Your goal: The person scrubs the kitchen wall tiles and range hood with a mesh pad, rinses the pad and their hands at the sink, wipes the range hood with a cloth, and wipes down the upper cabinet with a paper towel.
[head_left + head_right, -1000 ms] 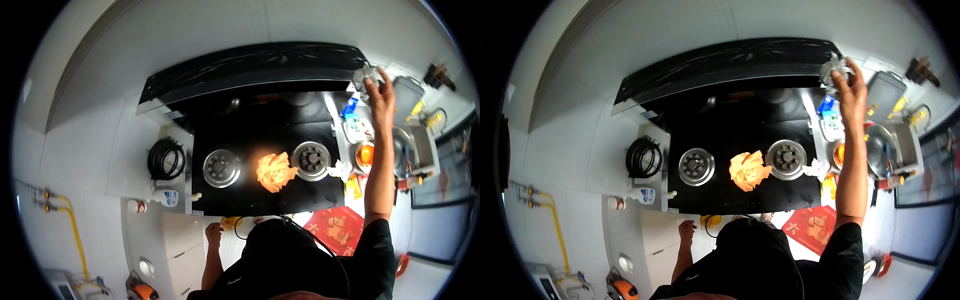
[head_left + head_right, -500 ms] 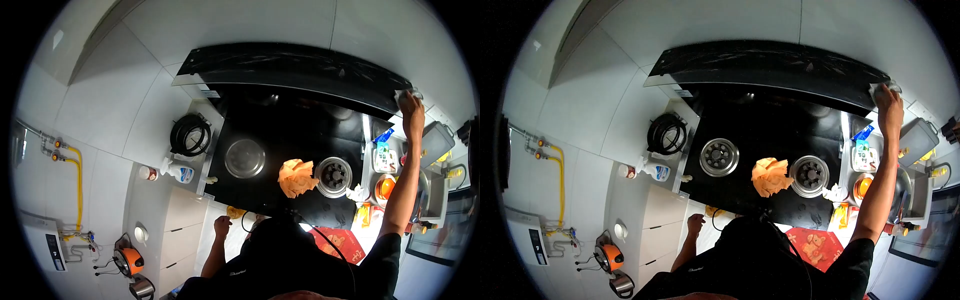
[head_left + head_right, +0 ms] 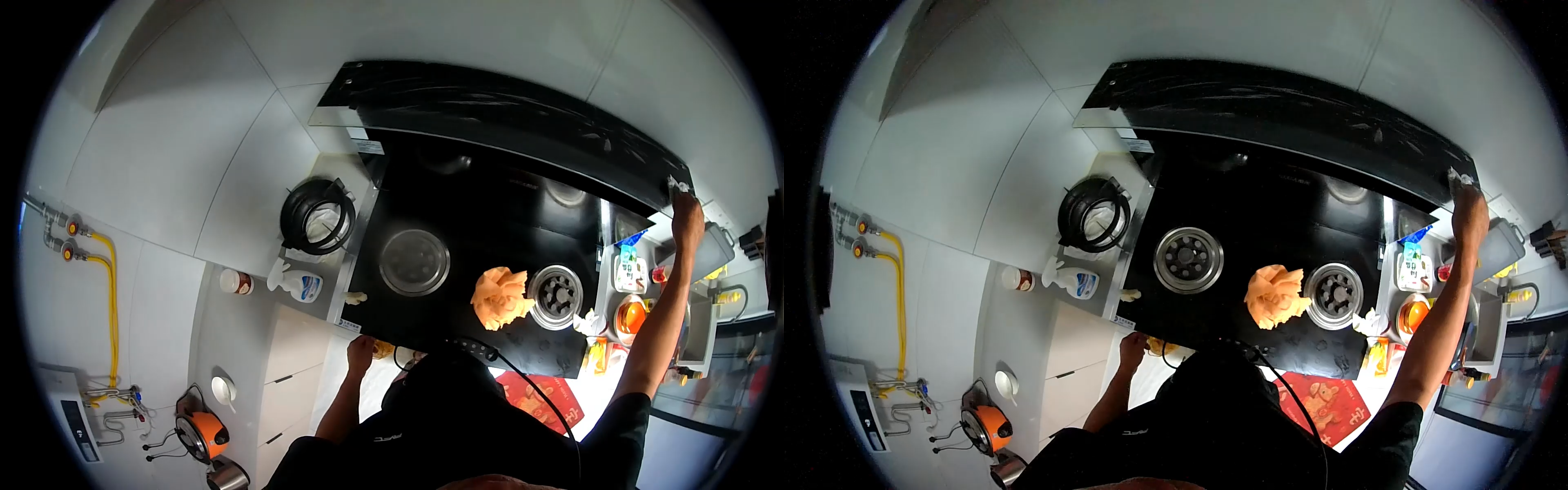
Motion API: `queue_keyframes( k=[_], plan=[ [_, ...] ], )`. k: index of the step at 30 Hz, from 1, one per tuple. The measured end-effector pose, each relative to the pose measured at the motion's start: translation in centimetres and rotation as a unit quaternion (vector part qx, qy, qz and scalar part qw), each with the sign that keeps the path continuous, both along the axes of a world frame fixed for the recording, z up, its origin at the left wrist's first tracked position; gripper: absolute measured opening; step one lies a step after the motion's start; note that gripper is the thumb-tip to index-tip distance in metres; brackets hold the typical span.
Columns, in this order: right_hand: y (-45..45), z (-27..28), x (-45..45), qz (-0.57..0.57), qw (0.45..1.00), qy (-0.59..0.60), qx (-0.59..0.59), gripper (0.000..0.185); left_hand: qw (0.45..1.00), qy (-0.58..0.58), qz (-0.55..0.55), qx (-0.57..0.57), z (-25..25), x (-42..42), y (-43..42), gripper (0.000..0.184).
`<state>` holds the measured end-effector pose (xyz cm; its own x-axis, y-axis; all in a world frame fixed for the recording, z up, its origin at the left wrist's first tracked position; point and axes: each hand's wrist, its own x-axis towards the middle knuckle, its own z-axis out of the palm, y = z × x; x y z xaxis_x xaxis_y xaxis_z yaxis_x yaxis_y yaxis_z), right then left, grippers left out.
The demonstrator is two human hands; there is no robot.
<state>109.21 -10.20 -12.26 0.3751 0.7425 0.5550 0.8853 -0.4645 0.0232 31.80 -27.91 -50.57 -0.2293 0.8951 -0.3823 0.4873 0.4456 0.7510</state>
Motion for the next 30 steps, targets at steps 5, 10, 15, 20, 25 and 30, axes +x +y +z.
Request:
queue_keyframes(
  k=[5,10,15,20,25,30],
  plan=[
    [4.9,1.2,-10.2,0.087,0.993,0.082,-0.012,0.034,1.0,-0.007,0.002,-0.003,-2.3,-1.7,0.1,0.031],
    [10.0,2.3,-26.4,0.271,0.959,0.081,0.002,0.024,0.999,-0.024,0.02,-0.004,-2.0,-2.6,0.8,0.031],
    [14.1,2.9,-40.8,0.386,0.92,0.063,0.033,0.021,0.998,-0.048,0.048,-0.012,-2.8,-4.0,0.7,0.029],
    [14.5,1.1,-49.8,0.473,0.866,0.029,0.159,0.018,0.991,-0.099,0.09,0.026,0.2,-3.9,1.6,0.024],
    [10.1,-2.7,-52.8,0.503,0.798,0.27,0.19,0.02,0.982,-0.146,0.079,0.088,5.4,-3.9,4.9,0.024],
    [6.1,-3.5,-48.8,0.412,0.801,0.367,0.233,0.023,0.974,-0.164,0.048,0.151,7.3,-3.6,7.8,0.02]
  ],
)
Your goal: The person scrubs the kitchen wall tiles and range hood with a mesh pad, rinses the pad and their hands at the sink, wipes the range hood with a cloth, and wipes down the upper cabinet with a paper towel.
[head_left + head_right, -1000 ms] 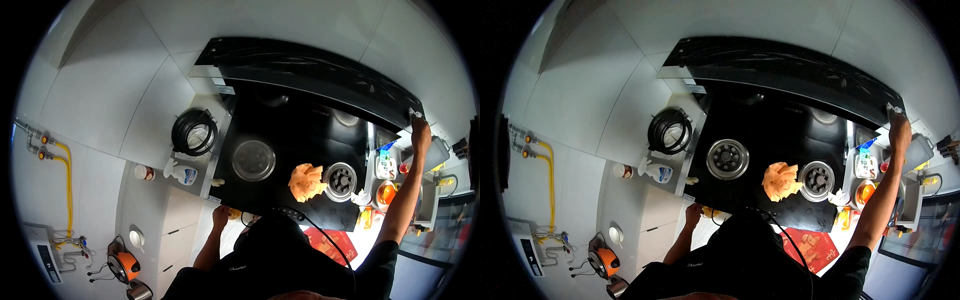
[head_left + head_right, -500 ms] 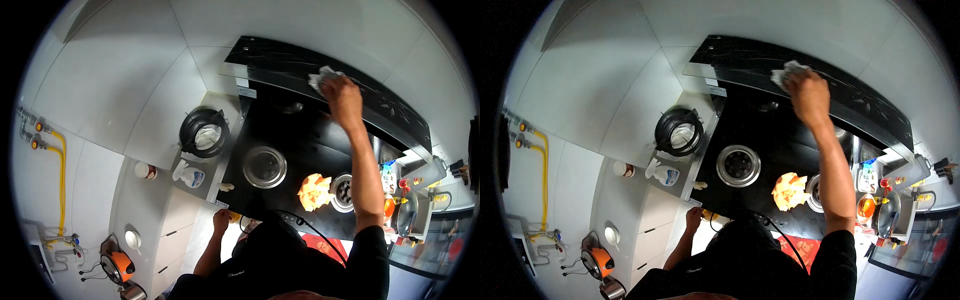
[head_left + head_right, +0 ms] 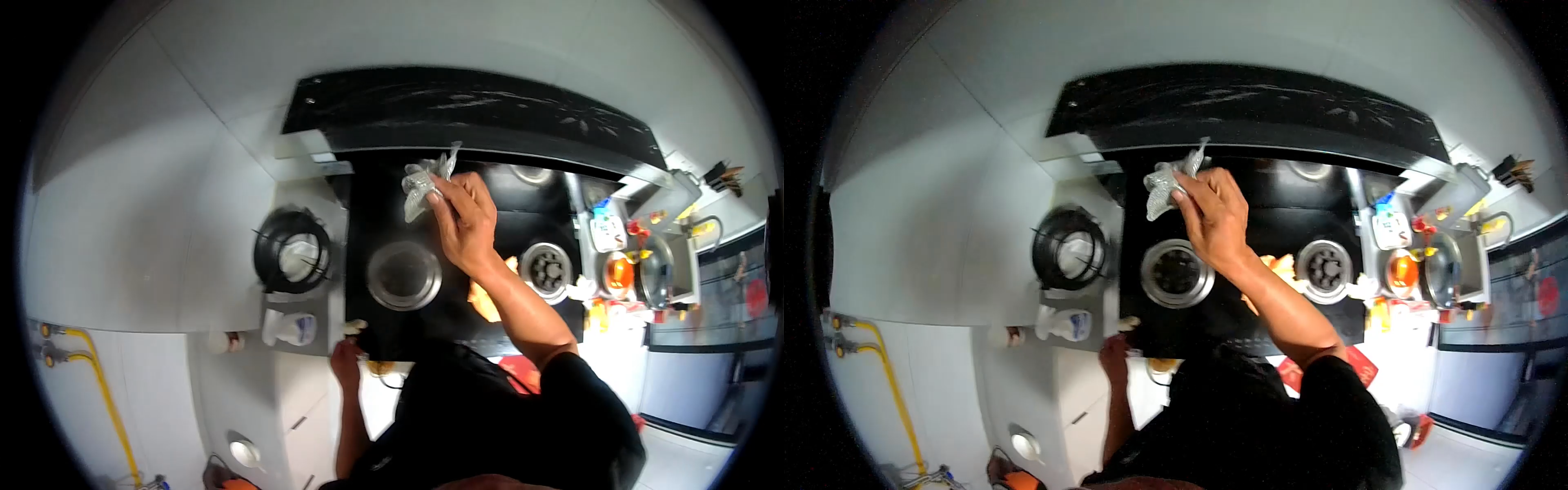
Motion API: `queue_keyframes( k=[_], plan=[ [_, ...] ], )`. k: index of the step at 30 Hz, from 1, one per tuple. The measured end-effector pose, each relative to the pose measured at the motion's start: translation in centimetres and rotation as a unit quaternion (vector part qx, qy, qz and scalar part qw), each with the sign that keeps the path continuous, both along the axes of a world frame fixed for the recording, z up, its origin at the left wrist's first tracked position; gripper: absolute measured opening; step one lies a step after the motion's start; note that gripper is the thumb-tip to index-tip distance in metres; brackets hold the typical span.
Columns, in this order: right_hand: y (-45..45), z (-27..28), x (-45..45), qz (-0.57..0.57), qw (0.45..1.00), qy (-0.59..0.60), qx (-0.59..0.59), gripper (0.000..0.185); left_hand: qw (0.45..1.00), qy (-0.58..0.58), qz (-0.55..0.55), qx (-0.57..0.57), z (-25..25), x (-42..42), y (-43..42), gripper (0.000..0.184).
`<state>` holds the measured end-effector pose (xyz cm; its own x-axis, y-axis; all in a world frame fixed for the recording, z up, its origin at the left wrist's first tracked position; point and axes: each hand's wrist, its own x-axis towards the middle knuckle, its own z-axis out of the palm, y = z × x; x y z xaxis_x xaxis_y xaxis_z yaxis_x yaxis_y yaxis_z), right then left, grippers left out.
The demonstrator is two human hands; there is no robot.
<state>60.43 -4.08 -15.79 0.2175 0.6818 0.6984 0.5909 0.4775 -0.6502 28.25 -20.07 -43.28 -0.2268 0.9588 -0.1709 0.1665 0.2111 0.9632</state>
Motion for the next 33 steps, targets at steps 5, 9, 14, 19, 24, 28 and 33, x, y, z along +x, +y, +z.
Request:
queue_keyframes(
  k=[5,9,14,19,24,28,33],
  plan=[
    [1.5,3.8,3.8,-0.139,0.944,-0.275,0.117,0.03,0.997,0.016,-0.054,-0.054,4.2,2.8,3.2,0.02],
    [3.5,2.0,7.3,-0.14,0.917,-0.363,0.088,0.029,0.992,0.028,-0.125,-0.022,5.0,5.7,5.5,0.018],
    [-0.8,2.2,17.0,-0.269,0.861,-0.43,0.046,0.025,0.986,-0.011,-0.163,0.031,4.9,7.0,6.6,0.018],
    [-4.7,1.5,28.3,-0.413,0.798,-0.437,0.05,0.017,0.993,0.026,-0.119,-0.005,4.2,5.6,4.9,0.018],
    [-1.0,0.3,22.9,-0.317,0.854,-0.397,0.112,0.016,0.991,0.058,-0.122,-0.026,4.8,5.7,4.9,0.017],
    [4.0,1.2,12.1,-0.208,0.879,-0.405,0.142,0.009,0.978,0.078,-0.155,0.119,9.2,9.2,10.0,0.017],
    [4.1,1.8,12.6,-0.192,0.871,-0.424,0.156,0.008,0.936,0.168,-0.128,0.281,19.8,13.5,17.6,0.015]
  ],
)
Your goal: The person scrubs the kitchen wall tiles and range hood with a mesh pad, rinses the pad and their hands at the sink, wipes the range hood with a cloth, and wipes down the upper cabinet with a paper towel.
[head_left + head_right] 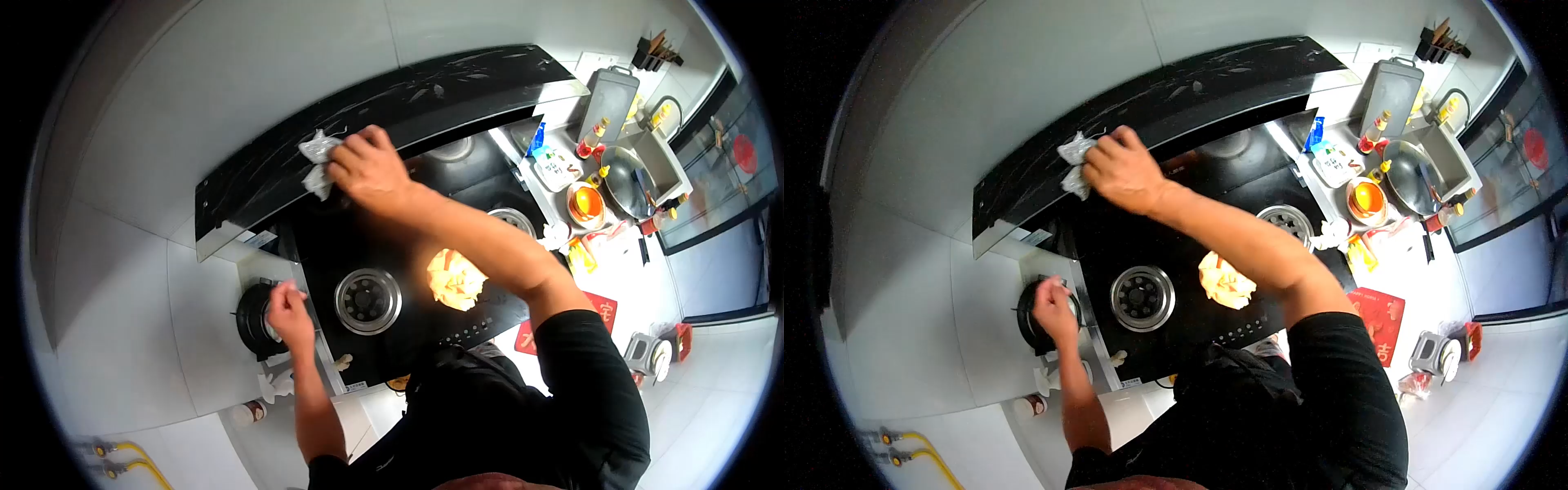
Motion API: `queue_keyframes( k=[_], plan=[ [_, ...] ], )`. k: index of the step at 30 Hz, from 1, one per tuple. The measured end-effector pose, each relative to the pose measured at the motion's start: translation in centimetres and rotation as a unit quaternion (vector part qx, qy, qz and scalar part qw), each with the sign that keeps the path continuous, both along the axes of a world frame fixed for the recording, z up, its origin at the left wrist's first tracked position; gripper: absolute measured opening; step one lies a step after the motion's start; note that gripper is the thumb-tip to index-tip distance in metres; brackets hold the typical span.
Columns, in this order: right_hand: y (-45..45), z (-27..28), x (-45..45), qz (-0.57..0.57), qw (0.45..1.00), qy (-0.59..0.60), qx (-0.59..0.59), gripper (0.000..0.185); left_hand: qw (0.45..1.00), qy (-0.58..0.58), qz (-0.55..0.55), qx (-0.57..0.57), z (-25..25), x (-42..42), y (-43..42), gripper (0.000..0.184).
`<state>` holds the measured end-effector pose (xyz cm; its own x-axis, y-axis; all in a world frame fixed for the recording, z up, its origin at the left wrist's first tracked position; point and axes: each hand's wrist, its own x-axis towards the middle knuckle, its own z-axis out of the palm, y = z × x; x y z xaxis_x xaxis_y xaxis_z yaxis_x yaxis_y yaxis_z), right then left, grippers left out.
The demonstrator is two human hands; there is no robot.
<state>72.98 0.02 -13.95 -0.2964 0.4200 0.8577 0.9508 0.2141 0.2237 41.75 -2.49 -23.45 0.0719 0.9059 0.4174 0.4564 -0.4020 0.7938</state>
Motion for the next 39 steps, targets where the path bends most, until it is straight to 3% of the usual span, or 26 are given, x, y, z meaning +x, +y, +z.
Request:
queue_keyframes(
  k=[5,7,12,15,17,19,21,22,23,25,27,31,33,35,39],
  plan=[
    [-6.1,-1.0,14.4,-0.103,0.995,-0.011,0.008,0.011,0.989,0.056,0.051,0.123,6.1,0.5,3.8,0.012],
    [-8.9,-1.5,20.6,-0.176,0.984,-0.001,0.022,0.013,0.925,0.243,0.103,0.273,7.5,-0.7,5.4,0.015],
    [-14.4,-2.2,32.2,-0.348,0.937,0.02,0.032,0.021,0.848,0.373,0.122,0.356,10.7,-1.0,7.0,0.024],
    [-14.6,-2.4,33.5,-0.339,0.94,0.032,0.037,0.025,0.826,0.421,0.106,0.359,11.1,-1.4,7.6,0.028],
    [-13.2,-3.4,31.9,-0.272,0.962,0.022,0.03,0.025,0.821,0.435,0.094,0.358,11.0,-1.6,8.1,0.03],
    [-9.7,-3.1,25.9,-0.144,0.989,-0.008,0.042,0.028,0.806,0.448,0.094,0.376,10.9,-2.2,9.0,0.029],
    [-6.6,-2.4,17.2,-0.087,0.996,0.006,0.007,0.024,0.799,0.459,0.103,0.373,10.6,-2.2,9.7,0.029],
    [-5.5,-1.5,13.5,-0.083,0.996,-0.044,0.006,0.023,0.793,0.469,0.121,0.37,10.6,-2.0,10.1,0.029],
    [-4.6,-0.5,10.3,-0.029,0.999,-0.004,0.014,0.021,0.791,0.466,0.117,0.378,10.8,-1.8,10.5,0.029],
    [-2.0,-0.8,6.6,0.003,0.999,-0.002,0.039,0.009,0.772,0.498,0.127,0.373,10.6,-1.5,10.9,0.026],
    [-2.1,-0.4,6.3,0.013,0.998,0.014,0.064,0.011,0.756,0.517,0.127,0.38,10.8,-1.2,11.1,0.026],
    [-5.4,0.0,14.1,-0.016,0.999,-0.027,0.043,0.008,0.745,0.542,0.123,0.368,10.9,-0.8,11.0,0.025],
    [-7.7,-0.8,20.1,-0.09,0.995,-0.038,0.032,0.008,0.747,0.535,0.12,0.378,10.8,-0.7,11.2,0.025],
    [-10.3,-2.1,26.7,-0.178,0.983,-0.028,0.029,0.021,0.746,0.532,0.117,0.382,10.7,-0.8,11.1,0.025],
    [-15.2,-2.0,36.5,-0.324,0.945,0.006,0.038,0.021,0.742,0.537,0.116,0.384,10.9,-0.5,11.0,0.025]
  ],
)
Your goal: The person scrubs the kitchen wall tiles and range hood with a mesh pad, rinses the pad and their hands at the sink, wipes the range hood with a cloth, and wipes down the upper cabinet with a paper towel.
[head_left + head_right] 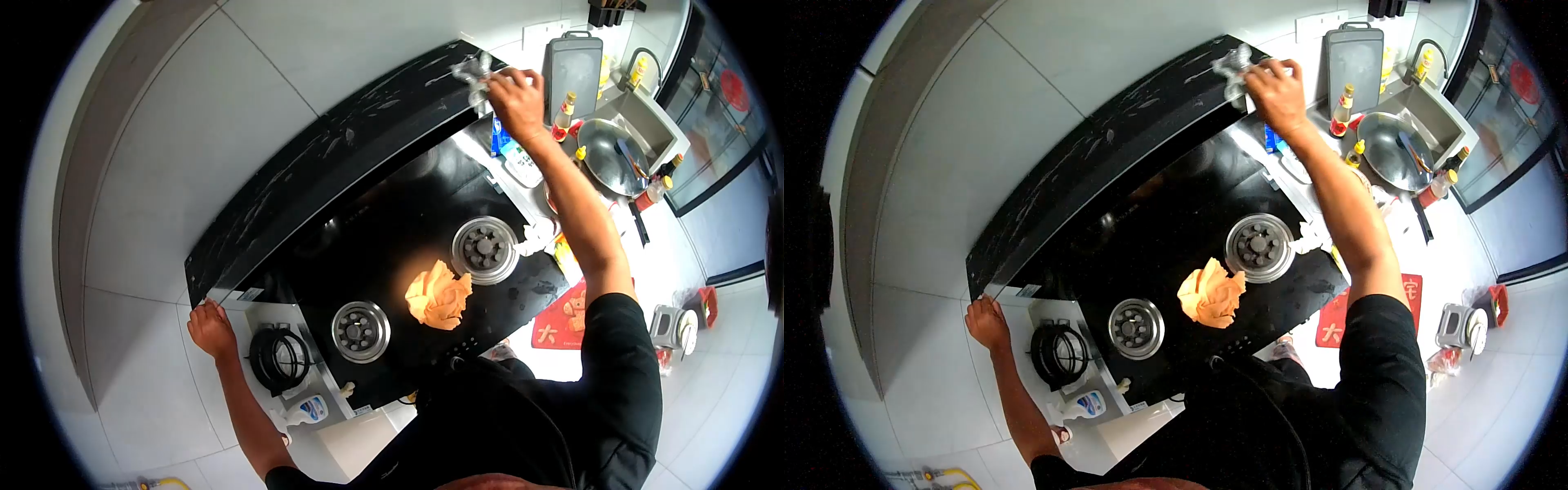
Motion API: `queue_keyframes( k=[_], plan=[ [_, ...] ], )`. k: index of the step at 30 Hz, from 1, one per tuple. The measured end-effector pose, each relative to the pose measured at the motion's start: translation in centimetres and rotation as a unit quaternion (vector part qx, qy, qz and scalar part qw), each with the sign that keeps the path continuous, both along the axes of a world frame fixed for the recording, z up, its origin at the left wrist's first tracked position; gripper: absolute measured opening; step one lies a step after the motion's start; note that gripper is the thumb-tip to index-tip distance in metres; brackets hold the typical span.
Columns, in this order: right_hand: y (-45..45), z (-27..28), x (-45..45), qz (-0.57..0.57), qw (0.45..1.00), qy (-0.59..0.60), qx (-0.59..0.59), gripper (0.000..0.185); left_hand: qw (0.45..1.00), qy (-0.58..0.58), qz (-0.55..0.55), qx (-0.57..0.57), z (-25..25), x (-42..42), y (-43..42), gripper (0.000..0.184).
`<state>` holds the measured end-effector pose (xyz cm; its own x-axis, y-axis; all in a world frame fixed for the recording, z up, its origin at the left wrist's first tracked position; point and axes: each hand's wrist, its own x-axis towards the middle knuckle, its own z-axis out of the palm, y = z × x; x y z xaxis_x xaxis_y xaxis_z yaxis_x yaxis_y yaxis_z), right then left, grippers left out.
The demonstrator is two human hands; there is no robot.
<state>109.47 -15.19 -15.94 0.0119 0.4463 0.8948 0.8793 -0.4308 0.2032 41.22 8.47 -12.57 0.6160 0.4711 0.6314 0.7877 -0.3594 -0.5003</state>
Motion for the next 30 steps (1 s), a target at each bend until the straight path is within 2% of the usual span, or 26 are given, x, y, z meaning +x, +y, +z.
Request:
queue_keyframes(
  k=[6,9,11,12,14,16,18,21,22,27,30],
  plan=[
    [-1.5,0.0,3.3,-0.032,0.999,0.013,0.02,0.013,1.0,0.014,0.006,0.002,0.1,0.1,0.1,0.026],
    [1.6,-1.7,-0.6,0.092,0.995,-0.025,0.008,0.016,1.0,0.022,0.0,0.003,0.2,0.5,0.1,0.024],
    [3.8,-1.0,-7.4,0.191,0.981,-0.023,-0.004,0.017,1.0,0.029,-0.007,0.005,0.3,0.7,-0.1,0.023],
    [4.9,-0.7,-10.5,0.215,0.977,-0.017,-0.001,0.025,0.999,0.032,0.007,0.002,0.4,0.8,-0.3,0.021],
    [5.9,0.4,-14.3,0.247,0.969,0.023,-0.001,0.027,0.999,0.031,0.02,0.001,0.5,1.1,-0.5,0.019],
    [5.3,0.6,-13.5,0.263,0.965,0.017,-0.006,0.028,0.999,0.039,0.02,-0.003,0.6,0.8,-0.3,0.016],
    [3.8,0.3,-10.0,0.216,0.976,-0.029,-0.001,0.029,0.999,0.035,0.027,-0.006,0.5,0.7,-0.1,0.017],
    [1.0,-0.6,-0.7,0.084,0.996,0.022,0.013,0.025,0.999,0.035,0.037,-0.012,0.6,0.9,-0.7,0.022],
    [-0.2,-0.5,1.7,0.033,0.999,0.005,0.01,0.024,0.998,0.038,0.039,-0.012,0.6,1.2,-0.9,0.025],
    [-2.5,0.5,4.7,0.015,1.0,0.018,-0.018,0.029,0.997,0.03,0.067,-0.027,0.1,0.8,-0.1,0.031],
    [-2.4,-0.9,5.4,0.011,0.997,0.049,0.053,0.031,0.997,0.031,0.064,-0.033,0.2,0.8,0.0,0.03]
  ],
)
